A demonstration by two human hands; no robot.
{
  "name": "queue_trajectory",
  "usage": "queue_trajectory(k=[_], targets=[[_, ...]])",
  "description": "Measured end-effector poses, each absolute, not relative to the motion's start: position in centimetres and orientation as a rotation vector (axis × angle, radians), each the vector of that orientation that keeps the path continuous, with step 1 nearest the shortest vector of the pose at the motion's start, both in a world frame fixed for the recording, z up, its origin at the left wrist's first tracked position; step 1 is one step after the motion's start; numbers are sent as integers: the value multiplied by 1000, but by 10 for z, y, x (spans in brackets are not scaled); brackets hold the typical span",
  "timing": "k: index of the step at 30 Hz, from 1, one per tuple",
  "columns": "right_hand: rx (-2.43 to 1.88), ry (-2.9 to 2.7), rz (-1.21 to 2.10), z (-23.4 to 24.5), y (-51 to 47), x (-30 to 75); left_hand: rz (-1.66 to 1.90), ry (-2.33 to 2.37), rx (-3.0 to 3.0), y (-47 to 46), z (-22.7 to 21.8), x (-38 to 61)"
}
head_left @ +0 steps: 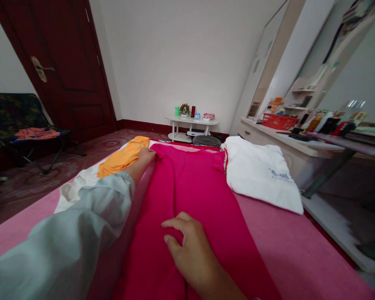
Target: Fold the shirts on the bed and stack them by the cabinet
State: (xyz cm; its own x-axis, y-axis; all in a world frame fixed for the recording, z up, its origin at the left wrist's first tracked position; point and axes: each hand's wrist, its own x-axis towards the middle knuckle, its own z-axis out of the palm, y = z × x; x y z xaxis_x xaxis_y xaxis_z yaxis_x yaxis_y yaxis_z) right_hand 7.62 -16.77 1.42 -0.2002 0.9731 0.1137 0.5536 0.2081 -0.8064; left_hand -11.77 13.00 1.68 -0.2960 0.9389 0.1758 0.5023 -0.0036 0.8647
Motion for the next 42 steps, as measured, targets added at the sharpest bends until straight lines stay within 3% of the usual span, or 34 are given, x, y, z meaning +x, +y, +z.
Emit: queue_trajectory(k=[11,21,27,30,34,42], targets=[[-1242,-1749,1102,21,-193,50,1410,1454,1674,173,68,-36],[-1269,-1601,1018,6,-188,57,1158,1237,1743,141,32,2],[-1345,-1320,1373,15,-175,64,1093,1342,1799,64,29,-54],[-1344,-1304,1504,24,-172,69,963,1290,2098,0,28,-81],[-1363,-1467,1605,37,-173,81,832,1125,2422,-94,32,-109],[-1384,-1793,1581,48,-167,111,507,1043,2341,-211,57,-143]])
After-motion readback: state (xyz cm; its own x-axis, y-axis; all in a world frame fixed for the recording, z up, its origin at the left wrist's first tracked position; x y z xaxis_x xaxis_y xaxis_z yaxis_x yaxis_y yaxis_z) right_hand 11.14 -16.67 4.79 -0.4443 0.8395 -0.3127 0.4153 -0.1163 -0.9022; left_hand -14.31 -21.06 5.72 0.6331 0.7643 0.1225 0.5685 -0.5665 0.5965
